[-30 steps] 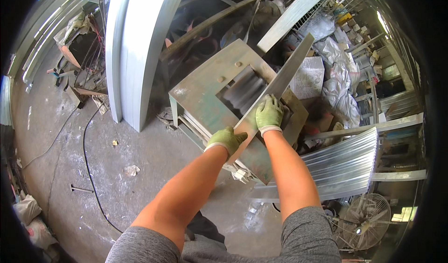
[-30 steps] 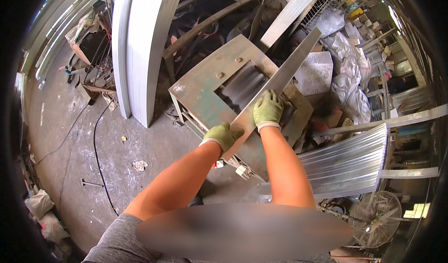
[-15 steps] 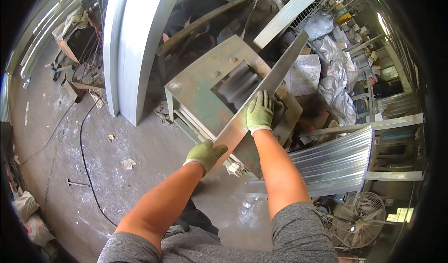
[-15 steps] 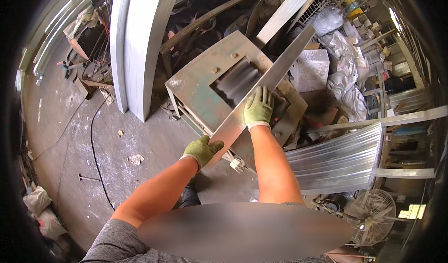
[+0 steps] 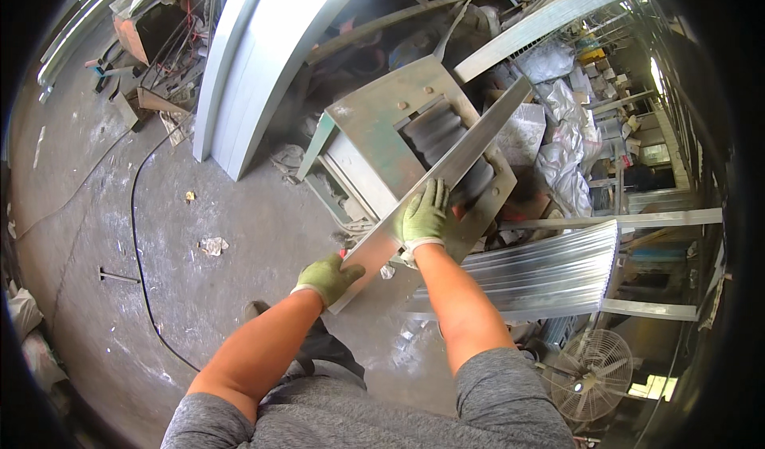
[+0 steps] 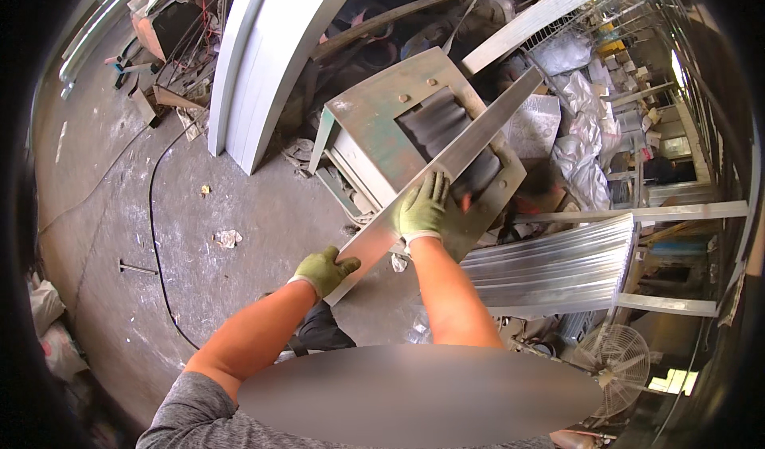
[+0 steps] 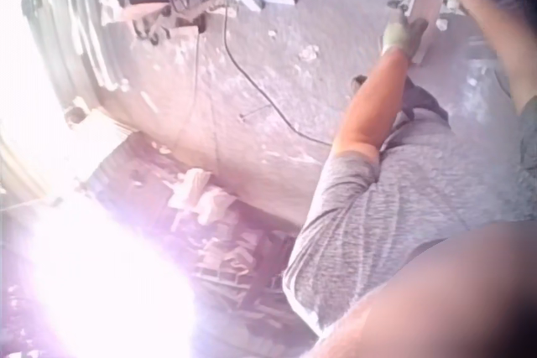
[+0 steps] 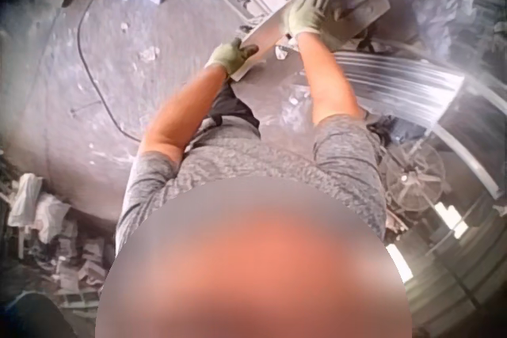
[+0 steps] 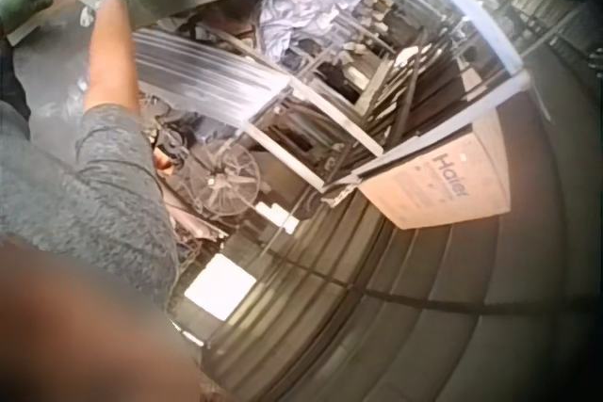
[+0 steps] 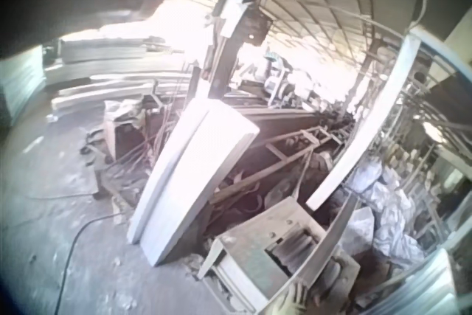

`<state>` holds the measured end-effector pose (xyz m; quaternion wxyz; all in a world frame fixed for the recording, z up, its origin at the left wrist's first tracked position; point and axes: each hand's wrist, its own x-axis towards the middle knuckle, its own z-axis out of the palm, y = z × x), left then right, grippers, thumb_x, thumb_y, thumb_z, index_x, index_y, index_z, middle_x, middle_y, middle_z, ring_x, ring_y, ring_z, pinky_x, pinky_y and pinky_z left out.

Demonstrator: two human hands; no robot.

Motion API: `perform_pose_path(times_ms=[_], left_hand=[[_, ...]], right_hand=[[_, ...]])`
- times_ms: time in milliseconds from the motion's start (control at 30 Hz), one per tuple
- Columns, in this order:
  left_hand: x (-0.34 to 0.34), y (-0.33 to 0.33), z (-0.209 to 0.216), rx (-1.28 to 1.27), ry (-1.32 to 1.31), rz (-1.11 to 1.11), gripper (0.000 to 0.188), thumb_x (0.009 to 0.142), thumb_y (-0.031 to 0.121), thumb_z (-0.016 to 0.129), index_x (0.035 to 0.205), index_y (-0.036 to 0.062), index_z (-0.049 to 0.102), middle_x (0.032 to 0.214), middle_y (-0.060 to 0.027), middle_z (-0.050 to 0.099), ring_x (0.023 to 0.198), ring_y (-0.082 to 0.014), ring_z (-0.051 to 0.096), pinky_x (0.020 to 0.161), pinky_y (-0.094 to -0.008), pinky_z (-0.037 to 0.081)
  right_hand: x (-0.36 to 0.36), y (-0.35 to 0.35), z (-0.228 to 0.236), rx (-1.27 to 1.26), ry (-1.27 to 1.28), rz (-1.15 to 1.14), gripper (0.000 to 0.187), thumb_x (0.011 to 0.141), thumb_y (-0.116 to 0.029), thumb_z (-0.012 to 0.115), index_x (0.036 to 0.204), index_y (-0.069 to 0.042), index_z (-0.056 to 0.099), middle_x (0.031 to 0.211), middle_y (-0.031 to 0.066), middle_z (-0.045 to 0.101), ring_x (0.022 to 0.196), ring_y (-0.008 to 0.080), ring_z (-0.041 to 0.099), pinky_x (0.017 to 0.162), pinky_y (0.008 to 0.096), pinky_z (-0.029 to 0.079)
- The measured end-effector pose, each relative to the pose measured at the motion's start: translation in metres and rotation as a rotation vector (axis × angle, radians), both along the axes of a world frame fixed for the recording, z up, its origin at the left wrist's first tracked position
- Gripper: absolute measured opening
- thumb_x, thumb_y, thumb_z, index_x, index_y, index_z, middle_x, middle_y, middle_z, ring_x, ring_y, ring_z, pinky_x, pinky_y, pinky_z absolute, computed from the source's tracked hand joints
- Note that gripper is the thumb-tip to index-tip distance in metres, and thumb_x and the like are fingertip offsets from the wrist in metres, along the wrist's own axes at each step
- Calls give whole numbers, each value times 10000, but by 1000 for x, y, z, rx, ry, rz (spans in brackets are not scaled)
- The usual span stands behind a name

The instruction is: The person repeatedly feeds long metal sheets through a roller machine, then stacks the processed sheets on the floor. The person handles each sheet individually, guiding it through the rollers and placing it in a growing pile.

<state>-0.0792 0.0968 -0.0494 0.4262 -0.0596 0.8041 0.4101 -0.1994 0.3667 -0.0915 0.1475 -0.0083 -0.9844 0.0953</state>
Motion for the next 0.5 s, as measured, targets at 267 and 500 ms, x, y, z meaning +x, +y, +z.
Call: perform_pose_path(times_ms=[267,500], left_hand=[[109,-103,-39,-68,0,-12,716,1000,667,658,1357,47,686,1274,-260,750,1243,-456,690,1059,-502,536],[236,-231,-76,-145,45,26,695,957,683,704,1242,50,736,1185,-270,772,1177,-457,722,1005,-523,557]], right_hand=[[117,-104,-28,-30,-6,31,621,1076,-272,484,1574,91,408,1683,353,356,1556,603,303,1315,623,263],[253,-218,-49,-121,-68,179,713,1084,-351,556,1622,81,377,1700,369,314,1575,592,279,1329,613,250]])
